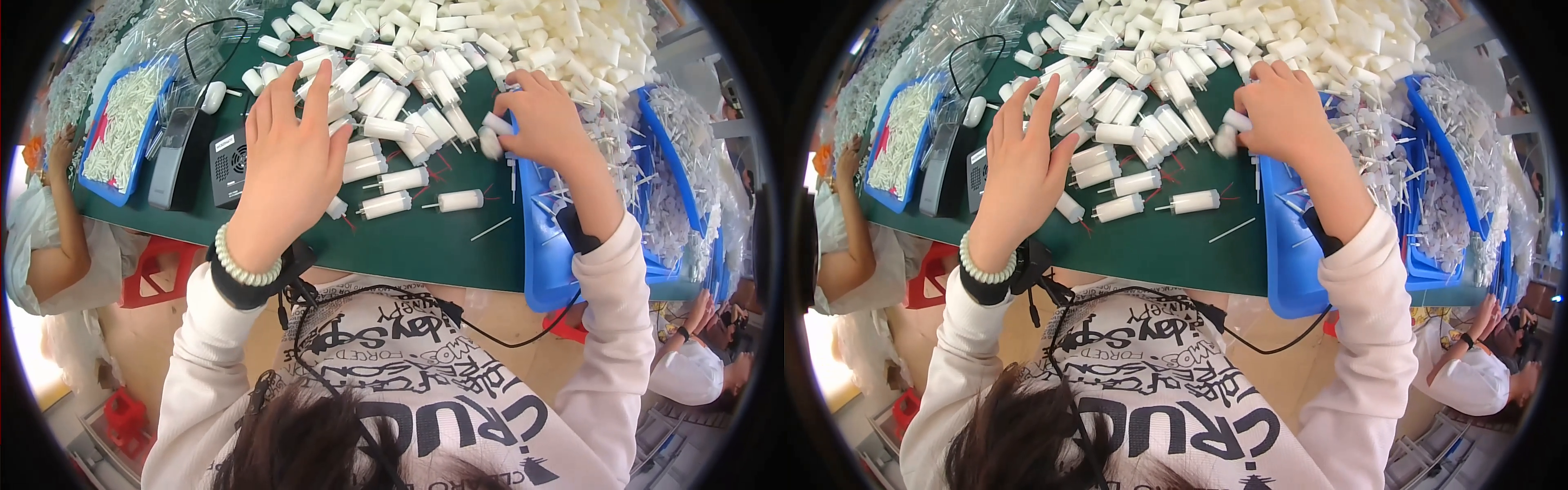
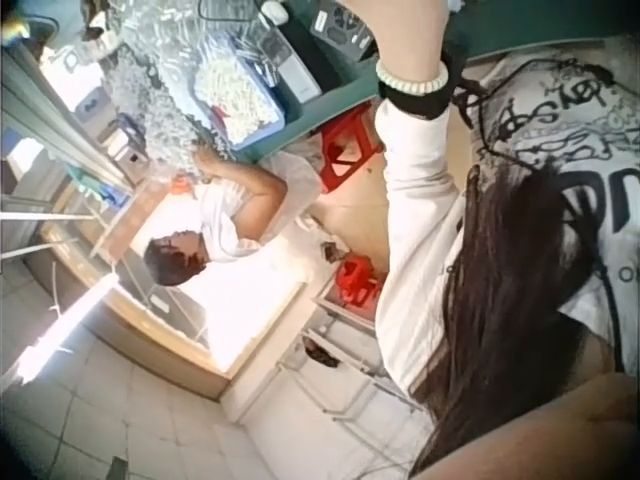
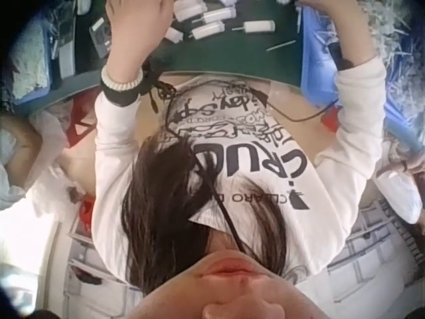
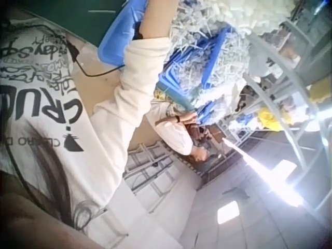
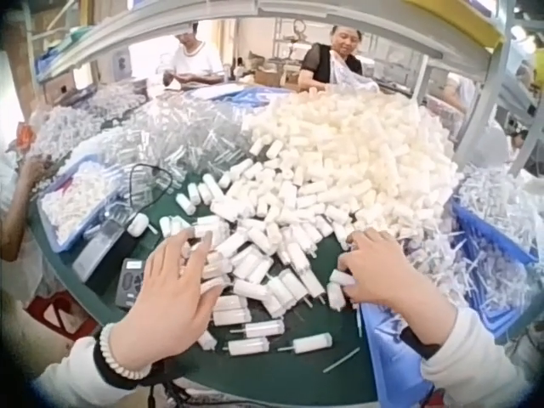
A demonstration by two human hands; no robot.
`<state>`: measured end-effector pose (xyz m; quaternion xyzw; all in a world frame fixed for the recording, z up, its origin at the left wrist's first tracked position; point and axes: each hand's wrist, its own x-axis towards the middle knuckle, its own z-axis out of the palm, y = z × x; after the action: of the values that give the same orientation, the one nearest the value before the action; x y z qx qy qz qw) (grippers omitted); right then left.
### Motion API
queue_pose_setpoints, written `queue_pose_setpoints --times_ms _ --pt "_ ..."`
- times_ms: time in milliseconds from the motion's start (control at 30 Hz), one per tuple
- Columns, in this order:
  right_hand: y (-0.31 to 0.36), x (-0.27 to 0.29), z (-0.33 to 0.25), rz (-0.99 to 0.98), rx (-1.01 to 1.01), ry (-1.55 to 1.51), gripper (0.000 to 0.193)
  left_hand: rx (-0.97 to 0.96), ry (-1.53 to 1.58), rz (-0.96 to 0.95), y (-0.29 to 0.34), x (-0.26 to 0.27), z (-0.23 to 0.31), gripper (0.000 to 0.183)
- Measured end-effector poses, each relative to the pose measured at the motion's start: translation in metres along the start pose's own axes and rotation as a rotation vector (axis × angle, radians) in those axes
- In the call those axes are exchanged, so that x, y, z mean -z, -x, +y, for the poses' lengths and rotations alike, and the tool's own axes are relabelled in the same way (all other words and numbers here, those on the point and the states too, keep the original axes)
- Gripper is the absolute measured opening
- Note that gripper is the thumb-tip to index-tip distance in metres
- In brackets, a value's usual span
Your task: The recorder is assembling small plastic components, possibly for a motor or electronic device, on a factory production line.
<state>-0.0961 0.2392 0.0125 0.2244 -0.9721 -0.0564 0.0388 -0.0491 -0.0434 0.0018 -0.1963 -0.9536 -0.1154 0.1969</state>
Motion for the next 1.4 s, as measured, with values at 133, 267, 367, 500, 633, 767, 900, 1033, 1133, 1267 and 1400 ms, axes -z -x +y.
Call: queue_pose_setpoints --times_ms 133,267,367,500,633,767,900,1033,1133,1267,1400 --pt "0.003 -0.012 0.0 0.103 0.023 -0.066 0.019 -0.003 0.103 0.006 0.004 0.017 0.014 0.057" --pt "0.003 -0.017 0.007 0.149 0.051 -0.063 0.021 -0.059 0.24 -0.024 0.012 0.025 0.031 0.06" --pt "-0.003 -0.006 0.005 0.287 0.042 -0.2 0.018 -0.101 0.314 -0.189 0.018 0.04 0.046 0.059" --pt "0.016 0.032 -0.008 0.163 -0.113 -0.473 0.009 -0.142 0.457 -0.26 0.034 0.038 0.053 0.054" --pt "0.03 0.033 -0.036 -0.013 -0.111 -0.047 0.011 -0.141 0.466 -0.234 0.037 0.034 0.055 0.051" --pt "0.034 0.009 -0.039 -0.048 0.026 0.105 0.006 -0.118 0.473 -0.189 0.036 0.033 0.055 0.049" --pt "0.029 0.004 -0.047 -0.16 -0.027 0.272 0.009 -0.14 0.481 -0.152 0.038 0.029 0.054 0.045" --pt "0.013 -0.004 -0.031 0.049 -0.011 0.236 0.001 -0.124 0.511 -0.153 0.039 0.029 0.054 0.045" --pt "0.01 0.017 -0.032 0.441 -0.07 -0.071 0.006 0.057 0.808 -0.182 0.037 0.029 0.054 0.045" --pt "0.028 0.069 -0.067 0.464 -0.036 -0.718 0.013 0.412 1.72 -0.31 0.024 0.029 0.053 0.037" --pt "0.053 0.072 -0.088 0.415 0.197 -0.713 0.027 0.49 2.003 -0.535 0.011 0.038 0.049 0.032"
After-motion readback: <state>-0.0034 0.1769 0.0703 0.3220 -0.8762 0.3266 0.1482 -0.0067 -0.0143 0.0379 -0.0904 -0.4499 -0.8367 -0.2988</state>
